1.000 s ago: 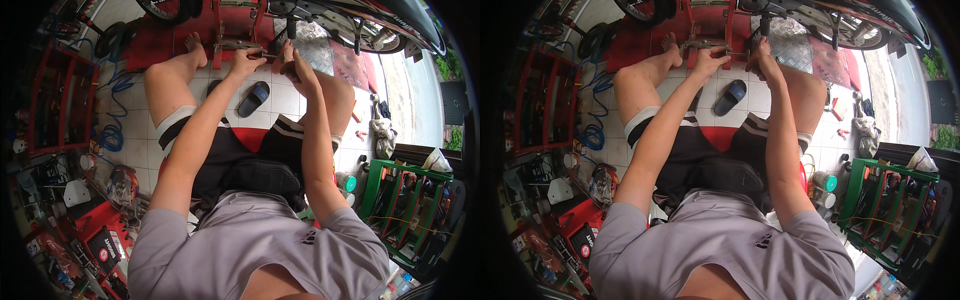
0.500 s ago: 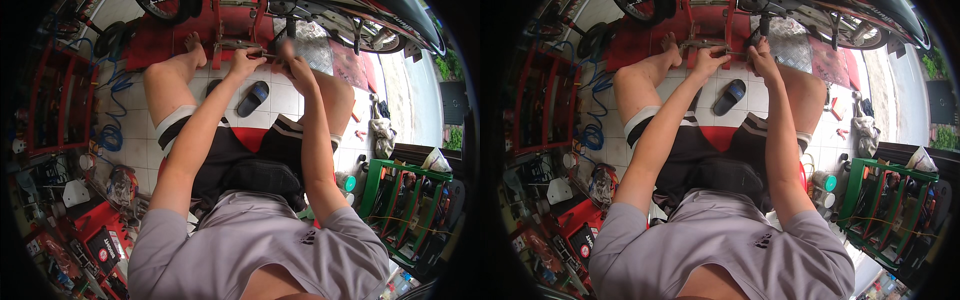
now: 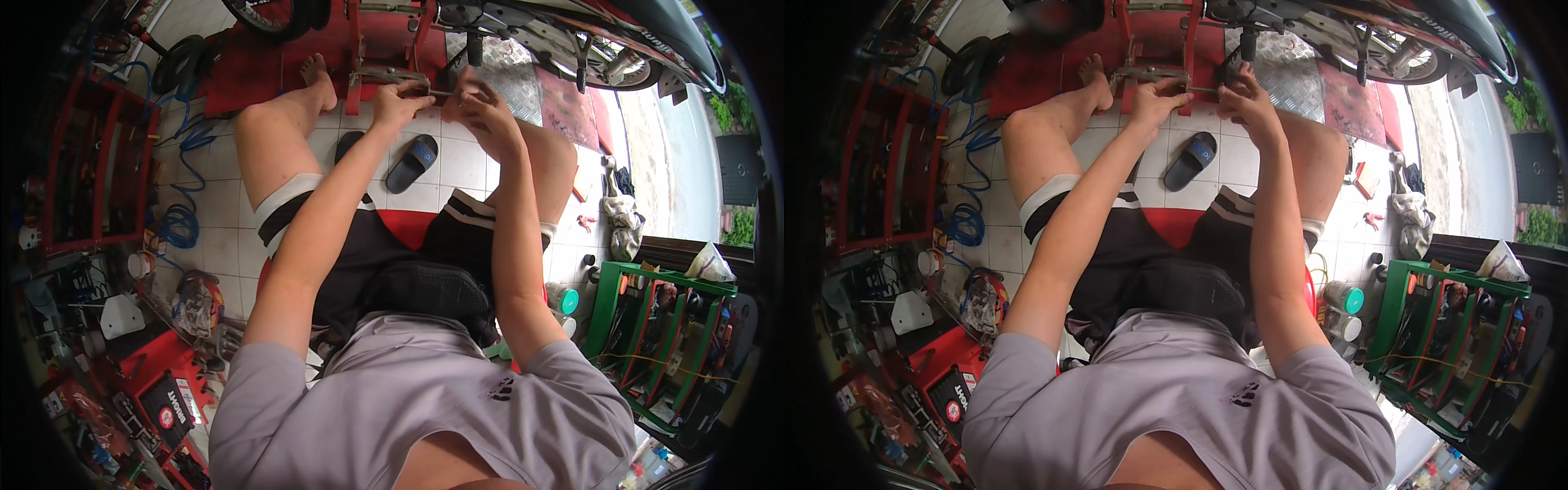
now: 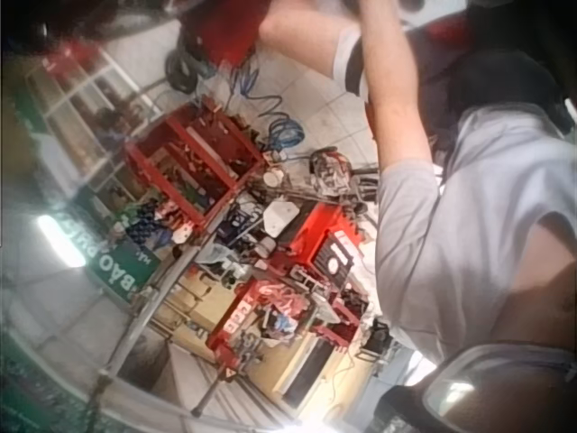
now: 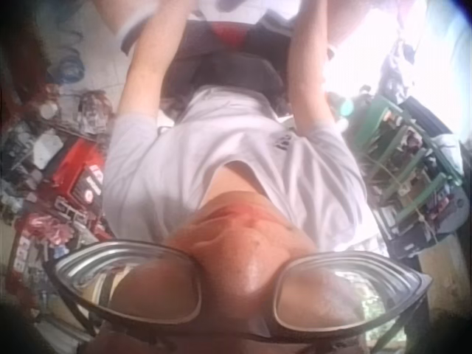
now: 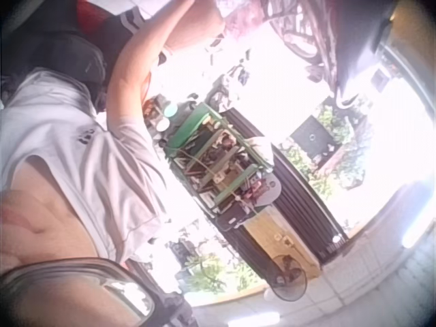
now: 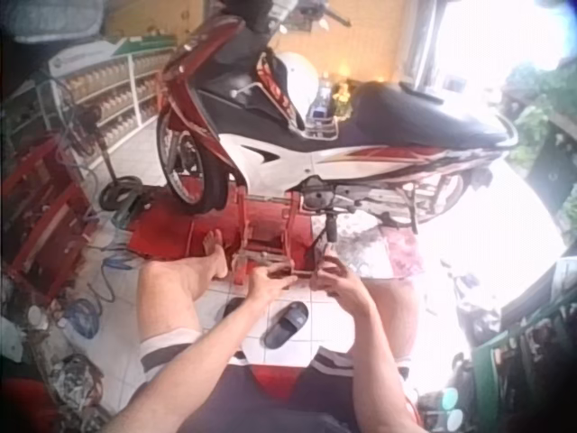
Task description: The person is working on the underside of a motorcycle that is elevated on a red lift. They use a wrench to tighten or loosen bolts on the motorcycle's frame and engine area. The person is seated on a red stool during the repair process.
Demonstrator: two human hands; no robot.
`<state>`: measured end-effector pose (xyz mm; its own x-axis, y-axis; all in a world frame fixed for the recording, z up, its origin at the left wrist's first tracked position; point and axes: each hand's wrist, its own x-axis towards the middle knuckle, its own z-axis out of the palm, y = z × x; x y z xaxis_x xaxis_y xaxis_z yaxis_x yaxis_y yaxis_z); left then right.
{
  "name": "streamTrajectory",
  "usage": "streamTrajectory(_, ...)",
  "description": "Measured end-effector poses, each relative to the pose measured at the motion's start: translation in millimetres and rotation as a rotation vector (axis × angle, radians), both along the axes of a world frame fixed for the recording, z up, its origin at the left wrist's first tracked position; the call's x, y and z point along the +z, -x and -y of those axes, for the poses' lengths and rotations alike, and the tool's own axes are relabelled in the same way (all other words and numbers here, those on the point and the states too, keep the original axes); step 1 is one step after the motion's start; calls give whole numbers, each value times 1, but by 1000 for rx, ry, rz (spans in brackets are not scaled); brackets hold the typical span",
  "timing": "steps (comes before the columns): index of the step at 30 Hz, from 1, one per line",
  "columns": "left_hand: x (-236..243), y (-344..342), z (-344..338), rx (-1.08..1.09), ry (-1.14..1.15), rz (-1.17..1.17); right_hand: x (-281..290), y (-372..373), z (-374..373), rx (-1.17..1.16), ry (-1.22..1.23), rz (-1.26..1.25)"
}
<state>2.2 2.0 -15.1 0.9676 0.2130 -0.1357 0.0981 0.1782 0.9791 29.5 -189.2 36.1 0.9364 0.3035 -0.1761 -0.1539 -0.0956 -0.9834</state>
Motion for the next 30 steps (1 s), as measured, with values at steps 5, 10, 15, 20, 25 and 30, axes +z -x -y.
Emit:
streamTrajectory(5,10,2,10,-14,-4,7,-17,-12,15,-64,18,17)
streamTrajectory(10,7,2,3,14,-18,-4,-2,3,-3,-61,-80,249)
streamTrajectory(15,15,6,7,1,11,43,-6,-4,6,-65,29,155)
streamTrajectory(20,20,7,10,0,25,28,0,2,3,-63,-65,165)
streamTrajectory(25,9,3,5,7,30,44,-7,-4,0,-77,-59,108)
streamTrajectory(30,10,3,7,-2,30,41,-14,-9,4,-32,-51,155)
